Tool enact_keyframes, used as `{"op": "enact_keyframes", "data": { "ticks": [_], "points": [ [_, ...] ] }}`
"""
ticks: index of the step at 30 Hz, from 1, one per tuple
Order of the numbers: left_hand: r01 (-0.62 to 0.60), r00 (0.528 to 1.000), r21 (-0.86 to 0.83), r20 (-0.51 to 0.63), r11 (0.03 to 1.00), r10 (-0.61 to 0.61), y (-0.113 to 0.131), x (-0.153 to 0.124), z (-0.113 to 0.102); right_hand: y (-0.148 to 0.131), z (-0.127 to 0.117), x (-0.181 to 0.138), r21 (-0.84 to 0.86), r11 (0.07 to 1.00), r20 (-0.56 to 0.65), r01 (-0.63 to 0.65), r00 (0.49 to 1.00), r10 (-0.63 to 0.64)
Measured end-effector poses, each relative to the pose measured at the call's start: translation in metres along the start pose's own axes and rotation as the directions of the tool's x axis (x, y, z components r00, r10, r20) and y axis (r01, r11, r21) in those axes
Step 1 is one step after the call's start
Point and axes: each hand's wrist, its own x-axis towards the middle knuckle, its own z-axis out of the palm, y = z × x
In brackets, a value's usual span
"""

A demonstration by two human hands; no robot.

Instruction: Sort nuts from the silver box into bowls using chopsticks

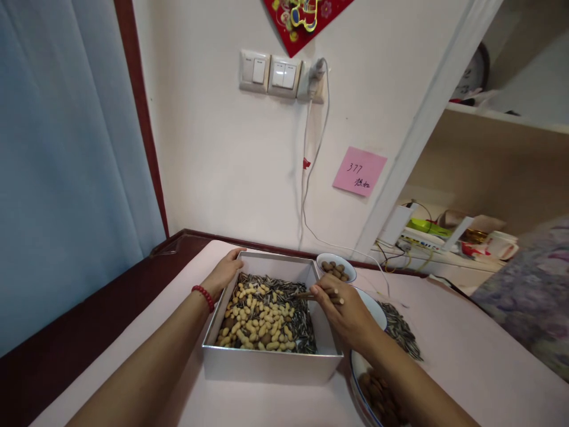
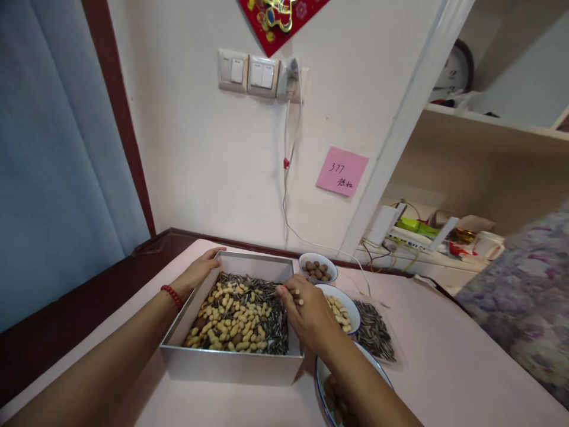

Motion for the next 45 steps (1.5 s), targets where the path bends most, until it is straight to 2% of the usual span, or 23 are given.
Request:
{"op": "enact_keyframes", "data": {
  "ticks": [9,16,20,23,27,30,32,36,41,43,45],
  "points": [
    [-0.003,1.000,0.065,-0.014,0.998,0.004,0.015,-0.007,0.000,-0.003,-0.010,-0.007,0.034,0.999,-0.042,0.002,0.999,-0.001],
    [-0.001,1.000,0.094,-0.015,0.996,0.003,0.018,-0.008,-0.001,-0.001,0.000,0.000,0.047,0.999,-0.022,0.020,1.000,-0.019],
    [0.001,1.000,0.092,-0.017,0.996,0.001,0.015,-0.006,-0.001,-0.002,0.000,-0.001,0.057,0.998,-0.049,0.030,0.998,-0.027],
    [-0.003,1.000,0.088,-0.014,0.996,0.004,0.012,-0.004,-0.002,-0.009,-0.012,-0.007,0.072,0.997,-0.087,0.038,0.996,-0.032],
    [-0.007,1.000,0.077,0.005,0.997,0.007,0.008,-0.001,-0.003,-0.024,-0.047,-0.026,0.084,0.995,-0.170,0.051,0.985,-0.037],
    [0.003,1.000,0.073,0.017,0.997,-0.004,0.007,0.001,-0.004,-0.031,-0.081,-0.049,0.014,0.997,-0.318,0.076,0.946,-0.068],
    [0.011,1.000,0.072,0.018,0.997,-0.012,0.006,0.002,-0.003,-0.029,-0.102,-0.067,-0.073,0.996,-0.427,0.060,0.900,-0.085],
    [0.023,1.000,0.075,0.016,0.997,-0.024,0.008,0.001,-0.002,-0.005,-0.132,-0.097,-0.149,0.982,-0.582,-0.113,0.813,0.005],
    [0.016,1.000,0.085,0.006,0.996,-0.016,0.013,-0.003,-0.001,0.028,-0.140,-0.111,0.009,0.942,-0.585,-0.336,0.762,0.278],
    [0.011,1.000,0.090,-0.001,0.996,-0.011,0.014,-0.004,0.000,0.028,-0.135,-0.108,0.062,0.941,-0.592,-0.331,0.748,0.302],
    [0.003,1.000,0.091,-0.006,0.996,-0.003,0.014,-0.004,0.000,0.020,-0.125,-0.099,0.081,0.964,-0.605,-0.253,0.756,0.250]
  ]
}}
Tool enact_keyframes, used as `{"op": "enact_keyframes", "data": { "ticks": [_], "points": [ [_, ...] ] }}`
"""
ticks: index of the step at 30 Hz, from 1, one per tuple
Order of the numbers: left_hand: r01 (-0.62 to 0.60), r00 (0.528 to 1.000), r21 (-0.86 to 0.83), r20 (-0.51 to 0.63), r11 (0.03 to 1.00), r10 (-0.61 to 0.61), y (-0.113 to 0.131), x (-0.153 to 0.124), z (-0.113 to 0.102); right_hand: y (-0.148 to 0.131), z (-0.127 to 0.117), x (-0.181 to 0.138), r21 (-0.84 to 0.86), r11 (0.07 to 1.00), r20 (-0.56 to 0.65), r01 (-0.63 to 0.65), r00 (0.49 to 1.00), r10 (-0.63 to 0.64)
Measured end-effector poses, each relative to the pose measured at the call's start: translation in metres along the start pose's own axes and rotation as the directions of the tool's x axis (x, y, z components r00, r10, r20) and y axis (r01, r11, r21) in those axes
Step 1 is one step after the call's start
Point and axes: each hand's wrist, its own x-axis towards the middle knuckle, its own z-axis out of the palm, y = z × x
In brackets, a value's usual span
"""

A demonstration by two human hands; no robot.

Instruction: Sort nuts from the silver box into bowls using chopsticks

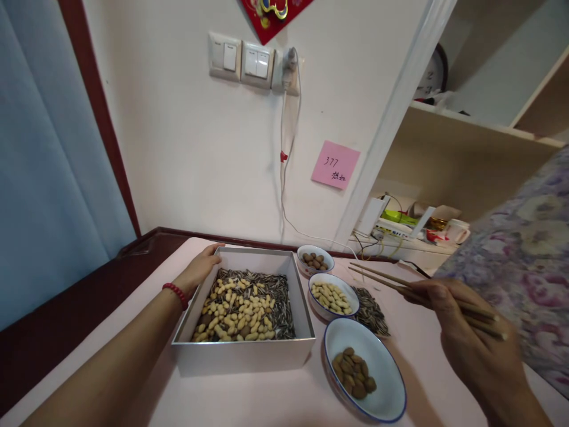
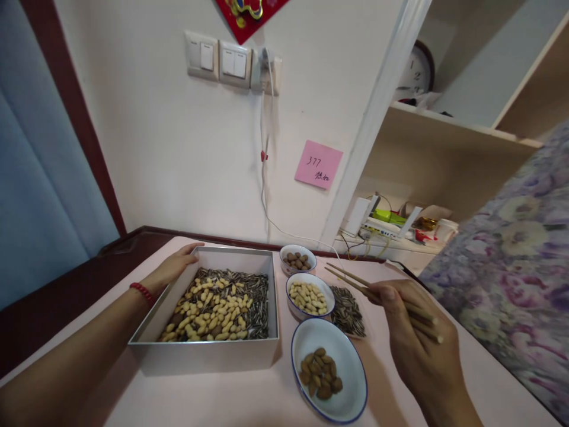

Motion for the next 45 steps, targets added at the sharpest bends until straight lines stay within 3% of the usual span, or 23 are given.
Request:
{"op": "enact_keyframes", "data": {
  "ticks": [2,5,10,13,18,35,45],
  "points": [
    [-0.009,1.000,-0.002,-0.005,1.000,0.009,-0.001,0.001,0.000,-0.013,0.016,-0.002,0.111,0.991,0.037,0.069,0.997,-0.074],
    [-0.015,1.000,-0.006,-0.016,1.000,0.015,-0.003,0.001,0.001,-0.033,0.048,-0.006,0.217,0.969,0.207,0.114,0.965,-0.160],
    [-0.018,1.000,-0.016,-0.017,1.000,0.017,-0.005,0.000,0.001,-0.048,0.100,-0.010,0.150,0.968,0.521,0.203,0.816,-0.252],
    [-0.023,1.000,-0.025,-0.016,0.999,0.023,-0.004,-0.001,0.001,-0.049,0.123,-0.007,0.122,0.960,0.587,0.254,0.761,-0.276],
    [-0.030,0.999,-0.041,-0.018,0.999,0.030,-0.006,-0.001,0.001,-0.043,0.145,0.001,0.082,0.950,0.624,0.303,0.727,-0.286],
    [-0.013,1.000,-0.075,-0.004,0.997,0.013,-0.010,0.001,0.001,-0.031,0.164,-0.001,0.098,0.948,0.619,0.302,0.728,-0.295],
    [-0.018,1.000,-0.048,-0.011,0.999,0.017,-0.006,0.001,0.000,-0.039,0.141,-0.004,0.158,0.951,0.553,0.267,0.774,-0.309]
  ]
}}
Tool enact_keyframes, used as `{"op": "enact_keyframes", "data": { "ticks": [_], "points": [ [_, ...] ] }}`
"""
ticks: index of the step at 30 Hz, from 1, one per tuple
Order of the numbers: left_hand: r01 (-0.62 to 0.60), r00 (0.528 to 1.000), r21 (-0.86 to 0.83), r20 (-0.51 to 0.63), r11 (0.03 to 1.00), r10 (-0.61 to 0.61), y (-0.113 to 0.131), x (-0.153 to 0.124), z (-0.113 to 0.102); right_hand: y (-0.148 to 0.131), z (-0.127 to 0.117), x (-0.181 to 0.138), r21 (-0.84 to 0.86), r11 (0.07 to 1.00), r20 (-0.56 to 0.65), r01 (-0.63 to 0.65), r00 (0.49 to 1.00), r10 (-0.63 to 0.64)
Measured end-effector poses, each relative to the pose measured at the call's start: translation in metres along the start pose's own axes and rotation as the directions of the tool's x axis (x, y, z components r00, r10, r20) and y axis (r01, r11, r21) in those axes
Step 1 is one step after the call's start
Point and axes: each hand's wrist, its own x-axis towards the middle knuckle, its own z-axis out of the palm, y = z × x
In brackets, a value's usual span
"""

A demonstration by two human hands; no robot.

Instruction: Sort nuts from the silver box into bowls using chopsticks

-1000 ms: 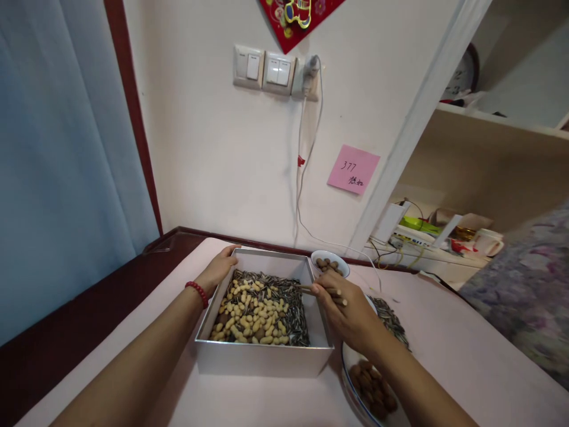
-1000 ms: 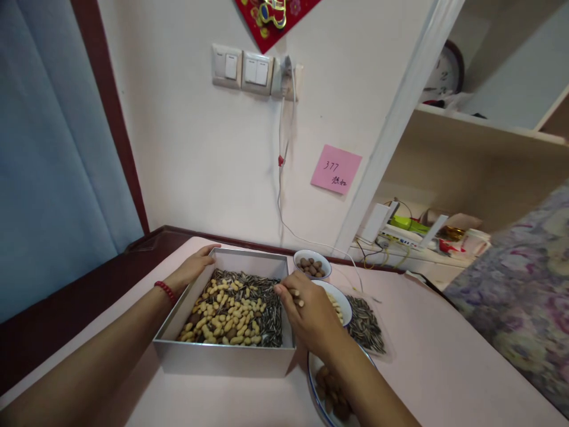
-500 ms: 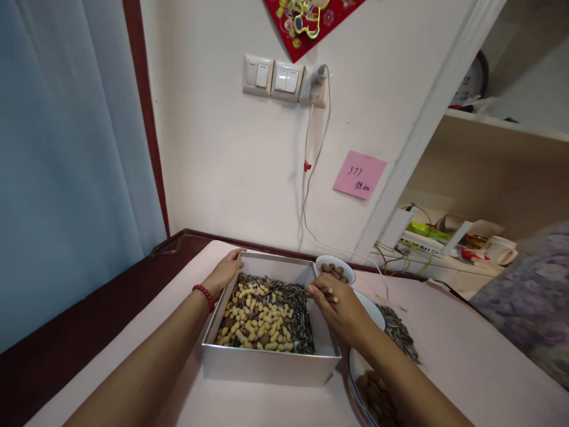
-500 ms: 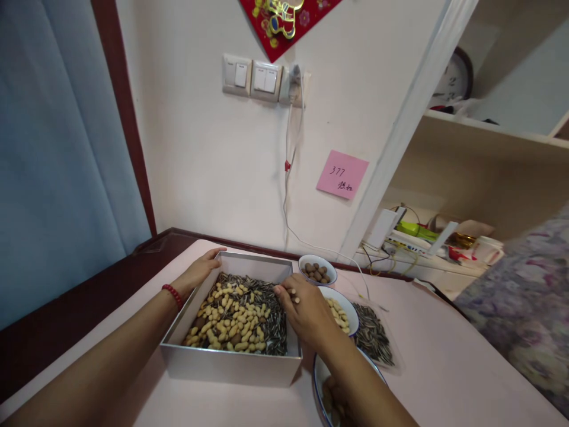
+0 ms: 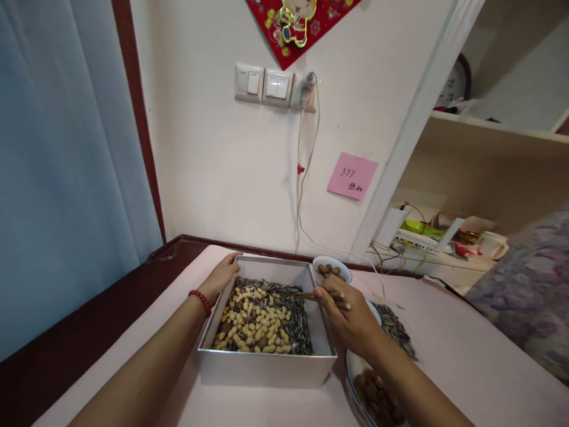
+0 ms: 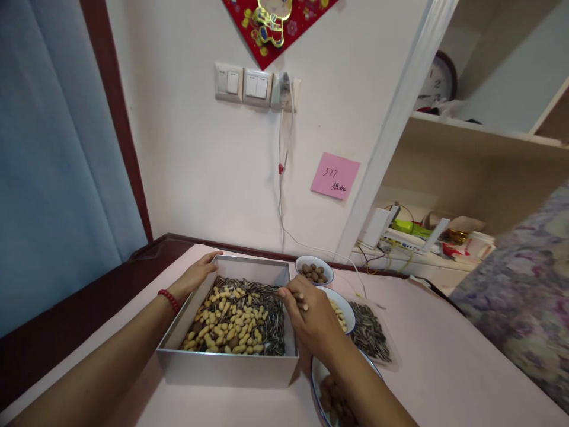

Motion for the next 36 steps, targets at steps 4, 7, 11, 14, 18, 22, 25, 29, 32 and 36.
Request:
{"op": "enact_keyframes", "data": {
  "ticks": [4,7,11,14,18,22,25,29,32,36],
  "points": [
    [0.002,1.000,0.016,-0.001,1.000,-0.002,0.001,0.001,0.000,-0.011,-0.012,-0.009,0.018,1.000,-0.012,0.002,1.000,-0.002],
    [0.004,1.000,0.024,0.002,1.000,-0.004,0.002,0.001,0.000,-0.014,-0.017,-0.012,0.021,1.000,-0.019,-0.007,1.000,0.007],
    [0.010,1.000,0.024,0.011,1.000,-0.011,0.004,0.000,0.000,-0.012,-0.013,-0.010,0.010,1.000,0.005,-0.011,1.000,0.011],
    [0.015,1.000,0.021,0.009,1.000,-0.015,0.002,0.001,0.000,-0.008,-0.006,-0.005,-0.005,1.000,0.020,-0.013,1.000,0.013],
    [0.002,1.000,0.016,-0.004,1.000,-0.002,0.000,0.002,0.000,-0.003,0.007,0.005,-0.029,1.000,0.052,-0.011,0.999,0.013],
    [-0.014,1.000,0.007,-0.008,1.000,0.014,-0.002,0.001,0.000,0.003,0.016,0.011,-0.049,0.999,0.074,-0.005,0.997,0.009],
    [-0.024,1.000,-0.002,-0.004,1.000,0.024,-0.003,0.000,0.001,0.007,0.018,0.010,-0.056,0.998,0.063,-0.017,0.998,0.021],
    [-0.029,1.000,-0.009,-0.001,1.000,0.029,-0.004,-0.001,0.001,0.004,0.013,0.005,-0.048,0.999,0.019,-0.017,1.000,0.018],
    [-0.020,1.000,-0.004,-0.002,1.000,0.020,-0.004,0.000,0.000,-0.006,0.001,-0.002,-0.026,1.000,-0.017,0.001,1.000,-0.001],
    [-0.006,1.000,0.011,0.010,1.000,0.006,-0.005,0.003,-0.002,-0.028,-0.033,-0.021,-0.016,0.999,-0.091,0.038,0.995,-0.039]
  ]
}}
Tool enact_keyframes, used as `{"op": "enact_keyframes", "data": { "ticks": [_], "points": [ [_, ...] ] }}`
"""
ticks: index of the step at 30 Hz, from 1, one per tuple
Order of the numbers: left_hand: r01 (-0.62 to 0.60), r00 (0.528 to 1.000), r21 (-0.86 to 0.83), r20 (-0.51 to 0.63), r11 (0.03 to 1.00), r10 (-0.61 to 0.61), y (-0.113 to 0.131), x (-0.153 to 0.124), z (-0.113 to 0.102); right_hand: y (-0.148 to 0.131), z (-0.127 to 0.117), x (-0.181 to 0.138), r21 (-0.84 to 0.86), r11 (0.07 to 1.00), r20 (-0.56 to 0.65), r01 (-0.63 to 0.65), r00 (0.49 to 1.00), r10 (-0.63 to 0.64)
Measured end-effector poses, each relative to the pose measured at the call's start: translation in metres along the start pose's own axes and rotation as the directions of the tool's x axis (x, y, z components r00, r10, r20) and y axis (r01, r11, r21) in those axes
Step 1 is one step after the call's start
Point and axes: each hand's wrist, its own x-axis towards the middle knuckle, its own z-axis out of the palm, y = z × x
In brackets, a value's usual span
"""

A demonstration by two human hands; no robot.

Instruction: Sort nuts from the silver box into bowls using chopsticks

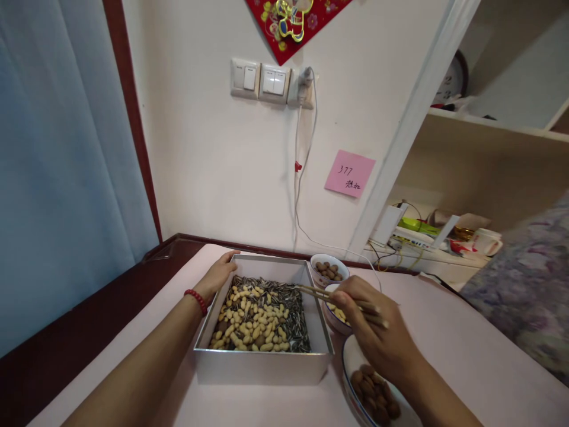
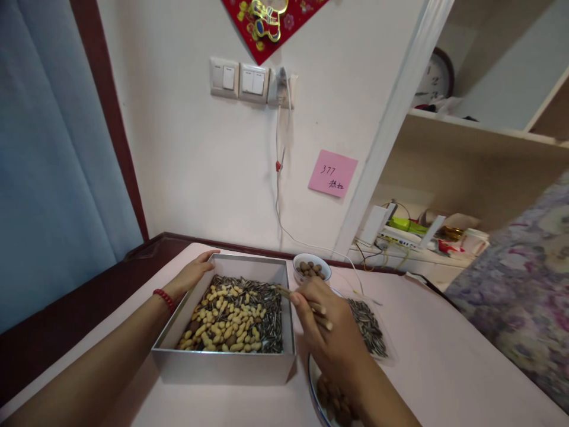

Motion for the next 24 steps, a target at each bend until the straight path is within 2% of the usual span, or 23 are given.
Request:
{"op": "enact_keyframes", "data": {
  "ticks": [3,6,9,12,16,20,24],
  "points": [
    [-0.003,1.000,0.003,0.010,1.000,0.003,-0.002,0.003,-0.001,-0.012,-0.038,-0.018,-0.114,0.992,-0.152,0.061,0.985,-0.078],
    [0.008,1.000,0.006,0.014,1.000,-0.008,-0.002,0.005,-0.002,-0.012,-0.072,-0.038,-0.318,0.948,-0.314,0.022,0.941,-0.128],
    [0.029,1.000,0.017,0.012,0.999,-0.029,0.002,0.005,-0.002,0.001,-0.095,-0.052,-0.406,0.909,-0.395,-0.090,0.915,-0.086],
    [0.037,0.999,0.026,0.007,0.999,-0.037,0.006,0.004,-0.002,0.016,-0.104,-0.060,-0.416,0.888,-0.412,-0.195,0.911,0.007],
    [0.025,1.000,0.027,-0.012,0.999,-0.024,0.007,0.001,-0.001,0.019,-0.098,-0.058,-0.340,0.921,-0.418,-0.192,0.908,0.035],
    [0.005,1.000,0.018,-0.016,1.000,-0.005,0.008,-0.001,0.000,0.004,-0.073,-0.040,-0.174,0.978,-0.407,-0.117,0.913,0.037],
    [-0.002,1.000,0.012,-0.012,1.000,0.002,0.008,-0.002,0.000,-0.007,-0.035,-0.017,-0.044,0.998,-0.217,-0.040,0.976,0.029]
  ]
}}
